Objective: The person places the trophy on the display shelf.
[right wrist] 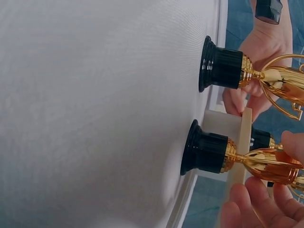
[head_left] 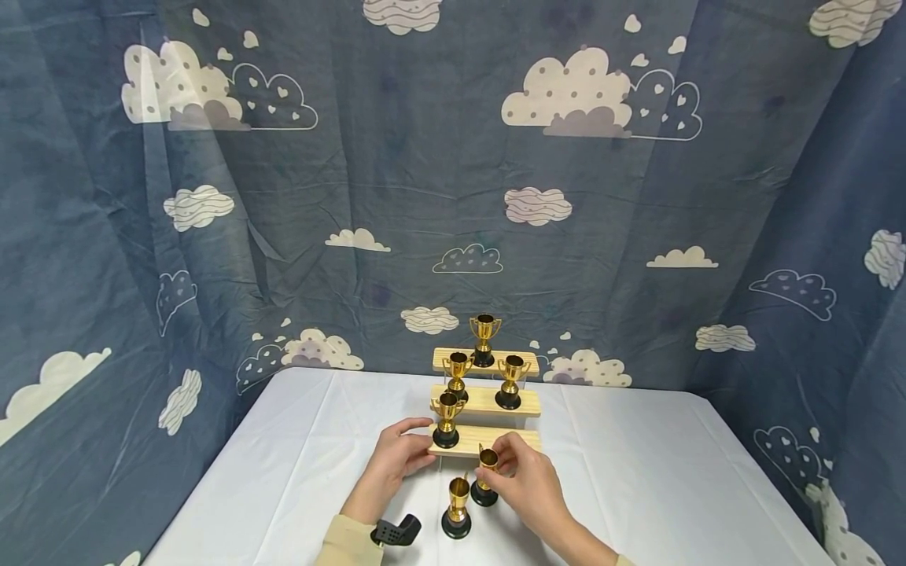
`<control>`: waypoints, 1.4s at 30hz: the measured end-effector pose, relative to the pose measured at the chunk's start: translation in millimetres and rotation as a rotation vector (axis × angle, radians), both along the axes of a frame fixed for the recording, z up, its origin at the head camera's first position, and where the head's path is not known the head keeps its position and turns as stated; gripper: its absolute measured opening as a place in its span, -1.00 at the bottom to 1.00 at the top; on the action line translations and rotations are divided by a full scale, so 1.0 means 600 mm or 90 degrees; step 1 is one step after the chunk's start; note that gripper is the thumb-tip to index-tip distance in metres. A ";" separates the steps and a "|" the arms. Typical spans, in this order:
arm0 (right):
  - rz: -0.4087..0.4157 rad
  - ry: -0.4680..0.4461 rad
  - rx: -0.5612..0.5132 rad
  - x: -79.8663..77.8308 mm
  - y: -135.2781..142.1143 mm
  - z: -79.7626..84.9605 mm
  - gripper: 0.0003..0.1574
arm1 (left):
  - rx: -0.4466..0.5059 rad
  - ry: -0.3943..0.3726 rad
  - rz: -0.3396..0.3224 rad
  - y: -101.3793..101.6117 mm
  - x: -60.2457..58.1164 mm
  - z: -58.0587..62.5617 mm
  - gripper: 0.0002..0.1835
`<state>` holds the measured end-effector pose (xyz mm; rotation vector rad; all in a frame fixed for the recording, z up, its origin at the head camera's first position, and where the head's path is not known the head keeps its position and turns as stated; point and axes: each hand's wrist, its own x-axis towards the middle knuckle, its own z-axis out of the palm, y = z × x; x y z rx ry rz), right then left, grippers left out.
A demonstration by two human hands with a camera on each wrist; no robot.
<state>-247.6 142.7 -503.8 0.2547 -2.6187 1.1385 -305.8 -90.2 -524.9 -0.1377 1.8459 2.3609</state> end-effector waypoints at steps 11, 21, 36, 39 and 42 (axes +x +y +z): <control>0.000 0.002 -0.007 -0.001 -0.001 -0.002 -0.53 | -0.017 -0.012 0.007 0.002 -0.002 -0.001 -0.49; 0.011 0.012 -0.005 0.003 0.001 -0.002 -0.57 | -0.010 -0.012 0.006 0.002 -0.001 -0.004 -0.49; 0.015 -0.009 -0.028 0.009 0.002 0.008 -0.61 | -0.011 -0.010 0.007 0.001 0.000 0.000 -0.47; 0.017 -0.014 -0.035 0.012 0.003 0.012 -0.61 | -0.008 -0.010 0.006 0.001 0.000 0.000 -0.47; 0.019 -0.014 -0.042 0.013 0.004 0.014 -0.61 | -0.004 -0.005 0.003 0.001 0.000 -0.002 -0.48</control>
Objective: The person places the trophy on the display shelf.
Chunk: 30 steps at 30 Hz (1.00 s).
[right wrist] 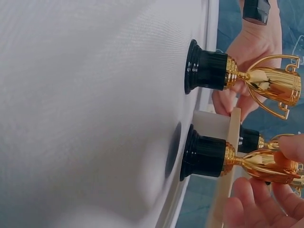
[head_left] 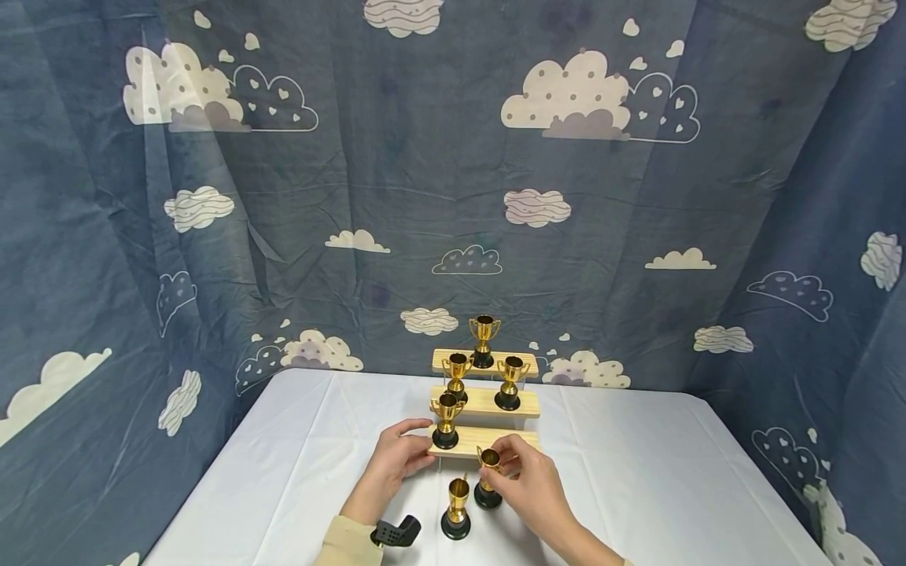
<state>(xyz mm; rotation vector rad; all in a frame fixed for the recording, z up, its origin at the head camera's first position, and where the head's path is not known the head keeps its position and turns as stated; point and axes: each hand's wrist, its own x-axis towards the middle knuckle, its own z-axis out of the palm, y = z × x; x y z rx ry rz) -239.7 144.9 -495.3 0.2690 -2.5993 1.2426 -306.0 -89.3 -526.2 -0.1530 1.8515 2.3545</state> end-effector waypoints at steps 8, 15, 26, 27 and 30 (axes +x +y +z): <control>0.008 0.000 -0.010 0.000 -0.001 0.005 -0.61 | -0.009 -0.010 0.005 0.001 -0.003 0.001 -0.49; 0.017 0.000 -0.025 0.002 -0.001 0.013 -0.60 | -0.014 -0.012 0.005 0.001 -0.002 0.001 -0.49; 0.017 0.003 -0.042 0.002 -0.002 0.024 -0.59 | -0.013 -0.007 0.005 0.002 -0.003 -0.001 -0.50; 0.019 0.006 -0.046 0.002 -0.001 0.025 -0.59 | -0.014 -0.007 0.005 0.002 -0.003 0.000 -0.51; 0.027 0.012 -0.058 0.002 0.001 0.026 -0.59 | -0.012 -0.006 0.005 0.001 -0.001 0.001 -0.50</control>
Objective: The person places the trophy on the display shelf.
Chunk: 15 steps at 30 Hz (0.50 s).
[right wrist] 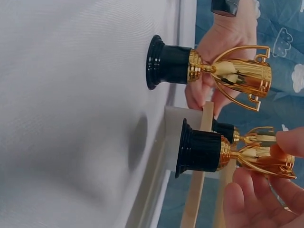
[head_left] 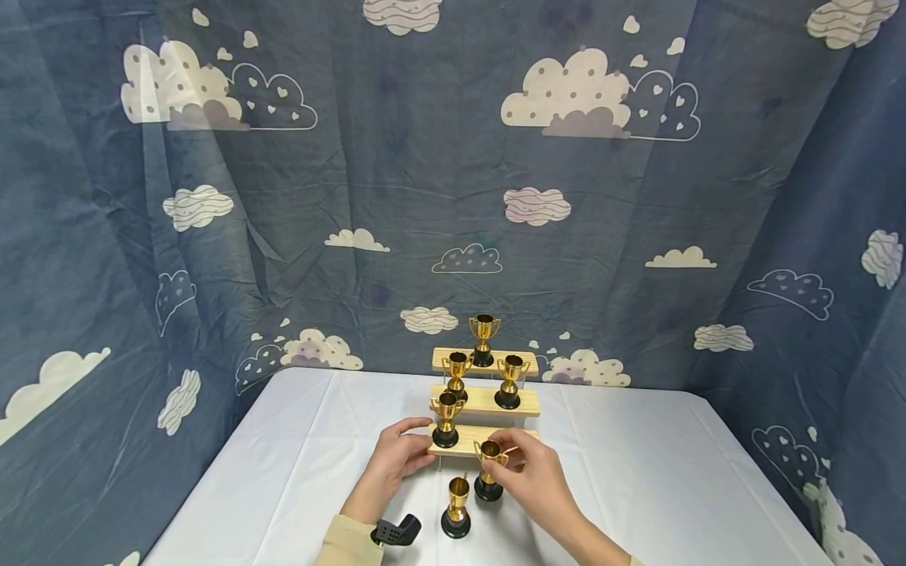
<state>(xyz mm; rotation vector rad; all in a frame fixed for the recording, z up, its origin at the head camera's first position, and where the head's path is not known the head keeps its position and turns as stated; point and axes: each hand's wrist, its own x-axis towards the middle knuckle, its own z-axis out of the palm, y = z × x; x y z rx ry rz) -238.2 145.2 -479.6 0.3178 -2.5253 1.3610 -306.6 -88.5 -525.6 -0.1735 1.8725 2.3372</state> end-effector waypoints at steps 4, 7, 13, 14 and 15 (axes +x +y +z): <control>0.009 0.007 -0.009 -0.002 0.003 0.002 -0.57 | 0.007 0.002 -0.003 -0.001 0.003 0.002 -0.50; 0.011 0.013 -0.017 -0.004 0.004 0.006 -0.57 | 0.009 0.001 -0.005 -0.001 0.005 0.004 -0.50; 0.018 0.008 -0.035 -0.007 0.007 0.015 -0.58 | 0.008 -0.003 -0.007 -0.002 0.005 0.003 -0.50; 0.019 0.004 -0.037 -0.008 0.007 0.016 -0.58 | 0.008 -0.003 -0.007 -0.002 0.005 0.003 -0.50; 0.021 0.003 -0.040 -0.009 0.008 0.018 -0.58 | 0.009 -0.003 -0.007 -0.002 0.004 0.003 -0.50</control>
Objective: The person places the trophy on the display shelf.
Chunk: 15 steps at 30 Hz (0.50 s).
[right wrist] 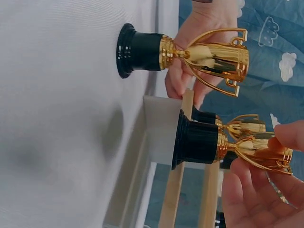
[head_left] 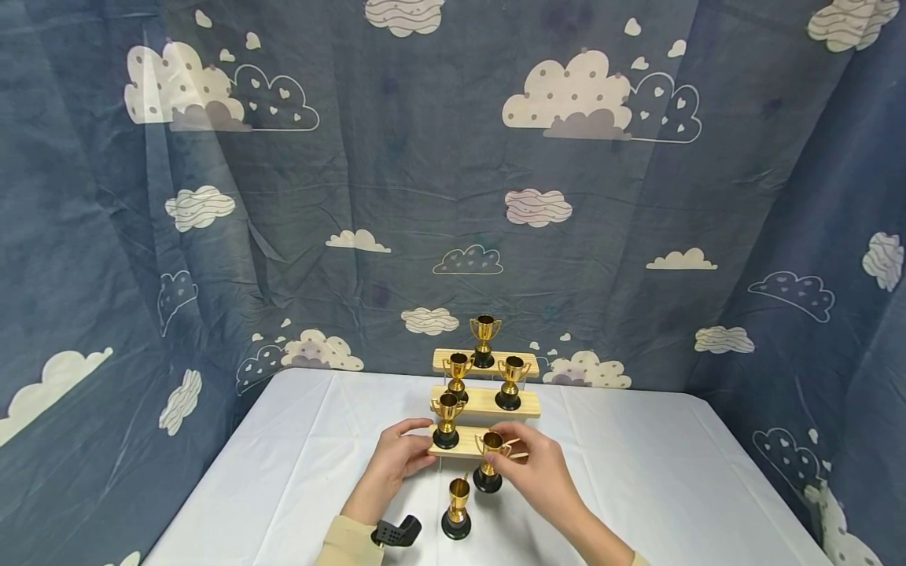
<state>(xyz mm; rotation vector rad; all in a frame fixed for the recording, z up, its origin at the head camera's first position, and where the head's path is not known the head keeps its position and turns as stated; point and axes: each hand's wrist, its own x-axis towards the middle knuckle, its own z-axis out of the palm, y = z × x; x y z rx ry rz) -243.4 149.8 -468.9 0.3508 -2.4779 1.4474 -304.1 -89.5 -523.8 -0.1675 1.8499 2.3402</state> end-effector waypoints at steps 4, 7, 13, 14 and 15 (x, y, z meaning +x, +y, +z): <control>0.007 -0.004 -0.018 -0.004 0.001 0.005 -0.57 | 0.000 0.000 0.000 0.000 -0.001 -0.001 -0.50; 0.013 -0.004 -0.025 -0.006 0.001 0.010 -0.55 | 0.000 0.000 0.001 0.001 -0.002 -0.001 -0.50; 0.020 0.001 -0.026 -0.011 0.000 0.018 -0.53 | -0.001 -0.004 0.003 0.002 -0.003 -0.001 -0.50; 0.019 0.002 -0.023 -0.012 0.000 0.019 -0.52 | -0.001 -0.003 0.003 0.002 -0.003 -0.001 -0.50; 0.018 0.003 -0.020 -0.013 0.000 0.020 -0.52 | -0.001 -0.003 0.003 0.002 -0.003 -0.001 -0.50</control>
